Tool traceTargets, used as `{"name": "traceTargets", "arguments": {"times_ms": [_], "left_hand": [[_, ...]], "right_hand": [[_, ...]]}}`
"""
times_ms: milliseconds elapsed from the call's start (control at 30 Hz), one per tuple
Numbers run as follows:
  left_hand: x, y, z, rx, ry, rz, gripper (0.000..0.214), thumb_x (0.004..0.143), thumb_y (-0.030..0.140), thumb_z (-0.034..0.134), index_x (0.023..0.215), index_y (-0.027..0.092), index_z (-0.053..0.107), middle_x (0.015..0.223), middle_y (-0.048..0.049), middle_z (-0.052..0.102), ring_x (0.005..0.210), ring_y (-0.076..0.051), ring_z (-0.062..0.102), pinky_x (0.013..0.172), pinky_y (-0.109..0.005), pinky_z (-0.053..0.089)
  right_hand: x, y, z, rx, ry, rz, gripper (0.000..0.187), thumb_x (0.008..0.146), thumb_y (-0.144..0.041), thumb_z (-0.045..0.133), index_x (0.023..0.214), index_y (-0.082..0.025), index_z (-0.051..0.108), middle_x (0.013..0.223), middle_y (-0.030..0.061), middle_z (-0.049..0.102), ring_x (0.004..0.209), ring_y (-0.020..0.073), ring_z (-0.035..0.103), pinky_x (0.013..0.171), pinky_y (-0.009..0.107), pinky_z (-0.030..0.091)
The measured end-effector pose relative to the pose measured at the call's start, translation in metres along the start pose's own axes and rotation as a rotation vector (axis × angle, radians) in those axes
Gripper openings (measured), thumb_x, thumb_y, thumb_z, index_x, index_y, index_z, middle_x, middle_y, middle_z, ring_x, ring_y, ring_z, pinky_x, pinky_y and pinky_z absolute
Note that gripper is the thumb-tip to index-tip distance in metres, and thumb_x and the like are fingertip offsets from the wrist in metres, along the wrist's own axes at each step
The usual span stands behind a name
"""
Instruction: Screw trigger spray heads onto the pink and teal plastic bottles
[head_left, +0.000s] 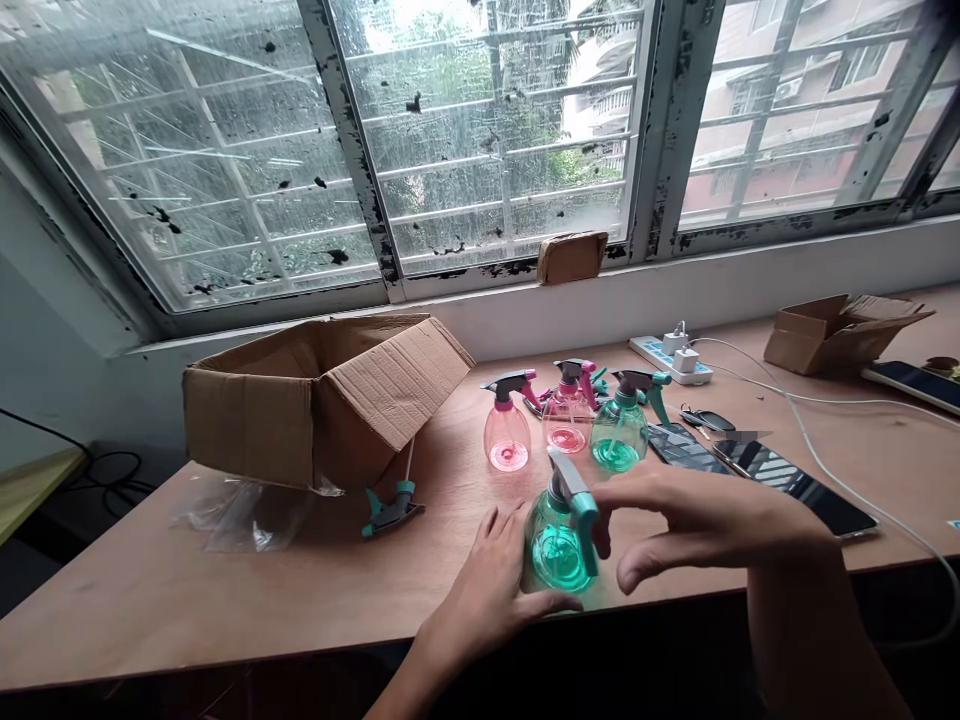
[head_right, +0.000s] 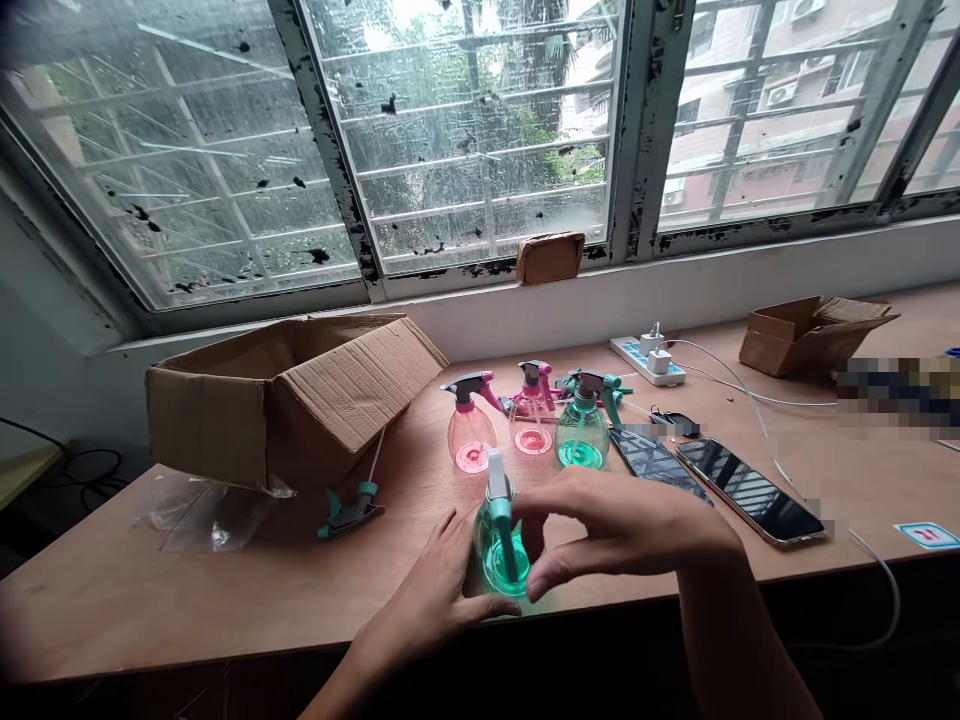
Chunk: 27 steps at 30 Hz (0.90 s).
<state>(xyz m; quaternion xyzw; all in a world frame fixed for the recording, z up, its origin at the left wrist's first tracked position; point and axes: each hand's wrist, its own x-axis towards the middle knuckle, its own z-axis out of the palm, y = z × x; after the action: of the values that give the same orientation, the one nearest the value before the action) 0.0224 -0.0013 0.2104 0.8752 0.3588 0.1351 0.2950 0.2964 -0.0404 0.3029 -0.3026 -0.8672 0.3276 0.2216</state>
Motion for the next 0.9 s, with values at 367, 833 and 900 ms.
{"name": "traceTargets", "arguments": {"times_ms": [367,833,900], "left_hand": [[-0.003,0.002,0.000,-0.014,0.056,0.022,0.106,0.087,0.048,0.090,0.174,0.032,0.031,0.177,-0.0128,0.041,0.162,-0.043,0.039,0.136,-0.067,0.027],[-0.002,-0.001,0.002,-0.021,0.080,0.013,0.121,0.079,0.051,0.097,0.175,0.030,0.028,0.178,-0.0164,0.038,0.164,-0.048,0.036,0.135,-0.071,0.025],[-0.001,-0.003,0.003,-0.018,0.064,0.022,0.119,0.079,0.051,0.097,0.175,0.031,0.029,0.177,-0.0160,0.040,0.163,-0.047,0.037,0.135,-0.072,0.023]], "right_hand": [[0.014,-0.001,0.016,-0.218,-0.068,0.100,0.076,0.100,-0.073,0.064,0.155,-0.020,0.061,0.084,0.0056,0.079,0.074,0.0207,0.069,0.065,0.028,0.047],[0.010,0.015,0.000,-0.260,0.486,0.057,0.034,0.106,-0.055,0.066,0.119,-0.025,0.075,0.110,0.0070,0.076,0.089,0.0206,0.071,0.078,0.032,0.058],[0.009,0.015,-0.001,-0.274,0.370,0.069,0.032,0.108,-0.053,0.063,0.113,-0.024,0.075,0.101,0.0051,0.075,0.084,0.0196,0.069,0.075,0.031,0.055]]}}
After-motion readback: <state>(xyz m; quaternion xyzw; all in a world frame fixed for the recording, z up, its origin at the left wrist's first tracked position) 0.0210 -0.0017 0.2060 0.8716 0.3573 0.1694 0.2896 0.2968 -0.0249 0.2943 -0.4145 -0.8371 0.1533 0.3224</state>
